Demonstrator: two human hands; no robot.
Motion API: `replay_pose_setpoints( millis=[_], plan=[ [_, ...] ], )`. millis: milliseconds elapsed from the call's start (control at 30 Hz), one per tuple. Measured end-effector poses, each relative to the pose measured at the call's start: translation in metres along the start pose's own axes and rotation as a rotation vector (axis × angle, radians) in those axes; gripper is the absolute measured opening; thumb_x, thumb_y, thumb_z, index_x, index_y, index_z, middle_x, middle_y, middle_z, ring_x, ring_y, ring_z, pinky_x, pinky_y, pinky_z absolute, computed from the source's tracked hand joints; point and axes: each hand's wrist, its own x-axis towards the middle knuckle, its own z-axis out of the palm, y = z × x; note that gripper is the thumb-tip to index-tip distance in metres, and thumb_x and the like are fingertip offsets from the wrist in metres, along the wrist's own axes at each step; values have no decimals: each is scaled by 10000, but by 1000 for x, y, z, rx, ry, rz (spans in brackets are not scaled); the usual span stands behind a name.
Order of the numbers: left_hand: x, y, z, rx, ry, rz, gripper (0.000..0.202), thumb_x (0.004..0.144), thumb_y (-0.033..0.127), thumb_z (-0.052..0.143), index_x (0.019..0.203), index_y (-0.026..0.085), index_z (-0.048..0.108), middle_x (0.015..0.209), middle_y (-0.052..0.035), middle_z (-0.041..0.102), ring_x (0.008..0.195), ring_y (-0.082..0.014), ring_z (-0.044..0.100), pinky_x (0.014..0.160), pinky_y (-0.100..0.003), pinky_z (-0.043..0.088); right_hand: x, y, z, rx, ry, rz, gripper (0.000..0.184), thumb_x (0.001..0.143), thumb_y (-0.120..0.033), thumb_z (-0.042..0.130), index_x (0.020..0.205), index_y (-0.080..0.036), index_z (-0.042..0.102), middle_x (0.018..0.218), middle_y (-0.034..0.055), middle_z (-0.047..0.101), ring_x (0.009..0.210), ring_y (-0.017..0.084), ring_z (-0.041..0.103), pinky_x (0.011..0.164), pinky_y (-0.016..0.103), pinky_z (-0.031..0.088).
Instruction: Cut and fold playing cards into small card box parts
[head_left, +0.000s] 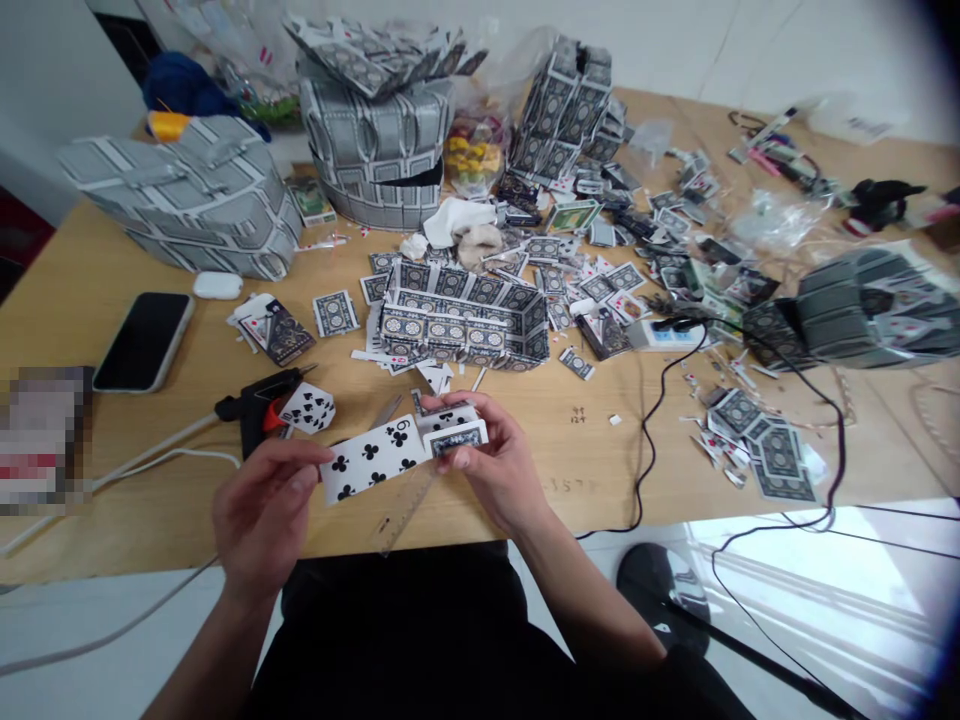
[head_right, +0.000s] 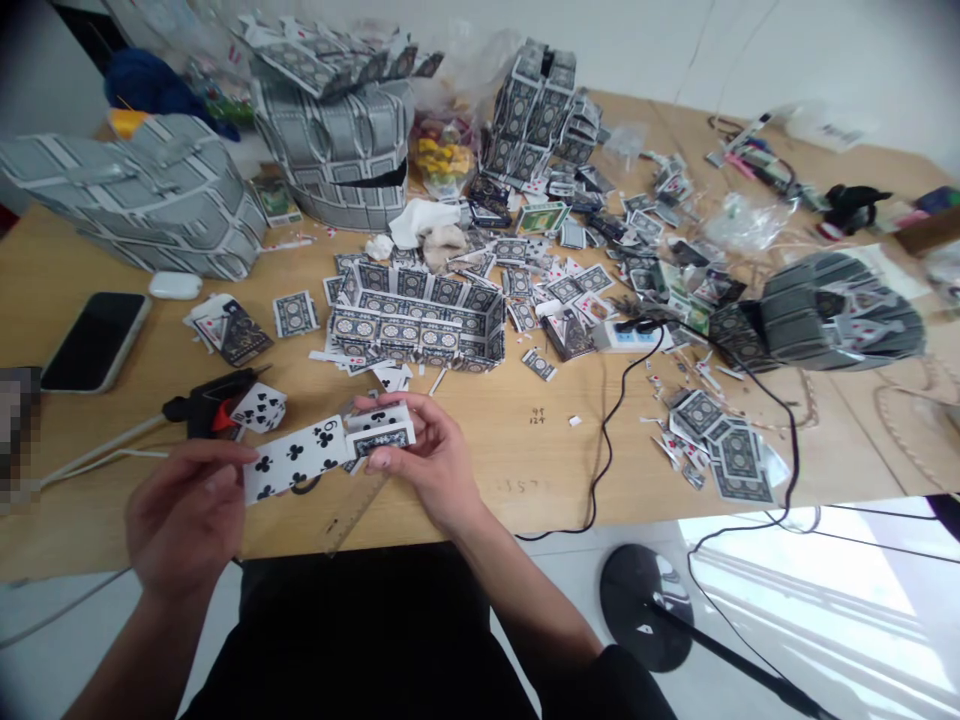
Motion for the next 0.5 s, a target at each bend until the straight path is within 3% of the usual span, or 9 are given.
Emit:
replay_pose_setpoints(
  millis=[133,300,500],
  plan=[
    [2,-2,1,-61,-34,-171,138,830,340,892,896,221,870,834,-48,744,673,-159,667,553,-241,555,0,-1,-1,4,-5,8,502,748,-309,1015,1191,-293,780,1261,40,832,907,173,783,715,250,665],
    [9,3,10,-136,-85,-344,165,812,382,914,845,228,870,662,-25,679,546,-153,617,479,-259,589,0,-3,-3,1,-20,31,531,733,-307,1026,1200,-281,776,1272,49,832,945,192,802,737,263,676],
    [10,2,11,-111,-27,-321,156,792,338,931,861,216,863,743,-17,750,593,-145,676,527,-227,607,1,-3,-3,-24,-33,31,552,723,-219,1026,1206,-286,765,1280,31,836,1034,204,823,861,305,690]
  ],
)
